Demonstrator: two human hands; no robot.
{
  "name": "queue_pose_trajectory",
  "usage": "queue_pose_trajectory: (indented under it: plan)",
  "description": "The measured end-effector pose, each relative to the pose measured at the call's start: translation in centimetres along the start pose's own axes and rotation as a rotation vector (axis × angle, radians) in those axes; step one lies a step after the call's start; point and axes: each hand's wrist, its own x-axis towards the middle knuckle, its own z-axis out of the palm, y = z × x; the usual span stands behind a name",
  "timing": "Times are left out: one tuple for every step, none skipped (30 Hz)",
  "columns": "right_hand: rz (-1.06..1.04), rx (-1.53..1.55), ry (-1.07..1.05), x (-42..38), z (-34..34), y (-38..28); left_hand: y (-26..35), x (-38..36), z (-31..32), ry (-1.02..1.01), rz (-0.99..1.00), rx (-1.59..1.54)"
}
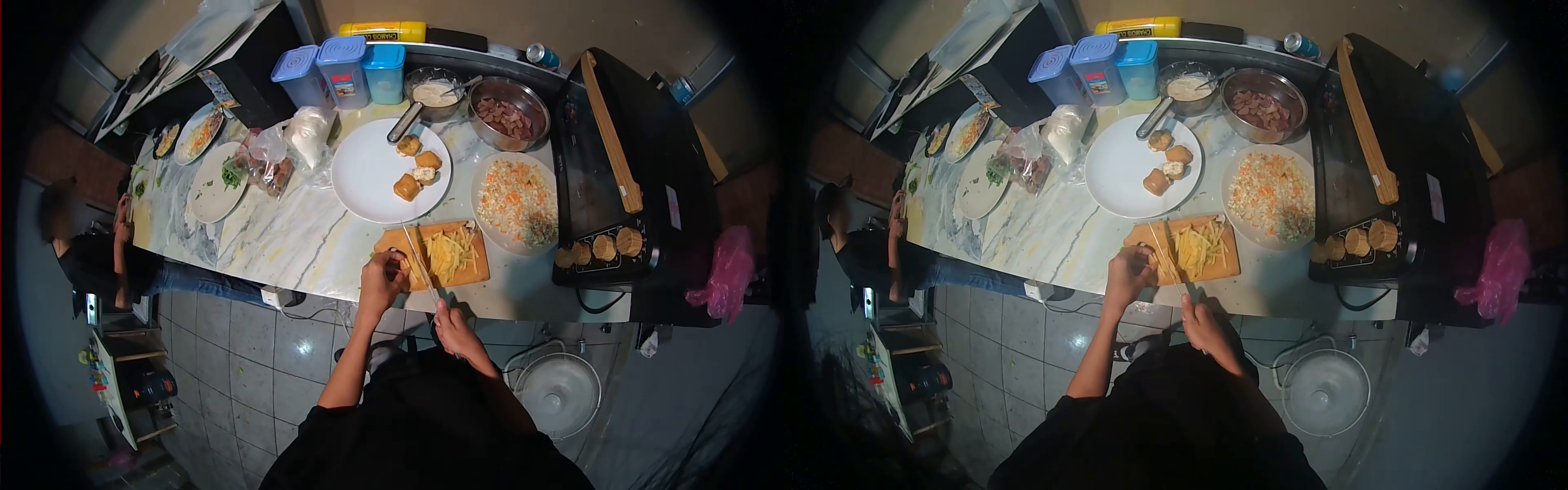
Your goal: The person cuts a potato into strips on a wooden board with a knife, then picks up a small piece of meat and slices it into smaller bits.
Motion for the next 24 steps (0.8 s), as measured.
queue_pose_trajectory:
  plan:
    - [-0.009,-0.002,-0.014,0.0,0.0,0.5,0.7,-0.1,-0.3,-0.009,-0.01,0.009]
    - [-0.019,-0.003,-0.028,0.1,0.0,0.8,1.1,-0.1,-0.5,-0.018,-0.02,0.019]
    - [-0.019,0.001,-0.027,0.1,0.0,0.9,1.1,-0.1,-0.6,-0.021,-0.019,0.022]
    - [-0.016,-0.026,-0.027,0.1,0.0,1.0,1.1,-0.1,-0.6,-0.031,-0.028,0.013]
    - [-0.014,-0.053,-0.027,0.1,-0.1,1.0,1.1,0.0,-0.6,-0.042,-0.037,0.003]
    - [-0.016,-0.052,-0.025,0.0,-0.2,1.0,1.1,0.1,-0.5,-0.044,-0.034,0.004]
    - [-0.02,-0.059,-0.012,-0.1,-0.3,0.9,1.1,0.2,-0.4,-0.051,-0.044,-0.004]
    - [-0.024,-0.066,-0.001,-0.2,-0.4,0.8,1.0,0.2,-0.4,-0.058,-0.055,-0.011]
    - [-0.025,-0.066,-0.001,-0.1,-0.5,0.8,0.9,0.4,-0.3,-0.057,-0.054,-0.01]
    - [-0.025,-0.046,0.003,-0.1,-0.6,0.9,0.7,0.5,-0.2,-0.053,-0.038,0.007]
    - [-0.026,-0.026,0.009,-0.1,-0.7,1.0,0.6,0.5,-0.1,-0.05,-0.022,0.023]
    - [-0.026,-0.025,0.013,-0.1,-0.8,1.1,0.7,0.5,-0.1,-0.053,-0.019,0.022]
    - [-0.046,-0.032,0.017,-0.1,-0.9,1.3,0.7,0.5,-0.1,-0.048,-0.029,0.007]
    - [-0.064,-0.039,0.022,-0.1,-1.0,1.4,0.8,0.5,-0.1,-0.044,-0.04,-0.009]
    - [-0.065,-0.036,0.025,-0.3,-1.0,1.3,0.7,0.5,-0.1,-0.047,-0.038,-0.008]
    - [-0.059,-0.039,0.024,-0.4,-1.0,1.2,0.4,0.4,-0.1,-0.055,-0.047,-0.068]
    - [-0.052,-0.043,0.022,-0.5,-1.0,1.2,0.2,0.4,-0.1,-0.062,-0.056,-0.129]
    - [-0.053,-0.042,0.022,-0.5,-1.0,1.3,-0.1,0.4,0.0,-0.063,-0.055,-0.128]
    - [-0.071,-0.048,0.026,-0.4,-0.9,1.5,-0.4,0.4,0.0,-0.052,-0.038,-0.143]
    - [-0.089,-0.054,0.03,-0.4,-0.9,1.6,-0.6,0.4,0.1,-0.041,-0.02,-0.158]
    - [-0.09,-0.053,0.03,-0.3,-1.0,1.7,-0.5,0.4,-0.1,-0.041,-0.018,-0.158]
    - [-0.097,-0.079,0.029,-0.3,-1.0,1.8,-0.4,0.4,-0.2,-0.071,-0.054,-0.197]
    - [-0.103,-0.104,0.027,-0.3,-1.0,1.9,-0.3,0.4,-0.4,-0.101,-0.089,-0.236]
    - [-0.103,-0.103,0.027,-0.2,-1.1,2.2,-0.1,0.3,-0.4,-0.102,-0.09,-0.235]
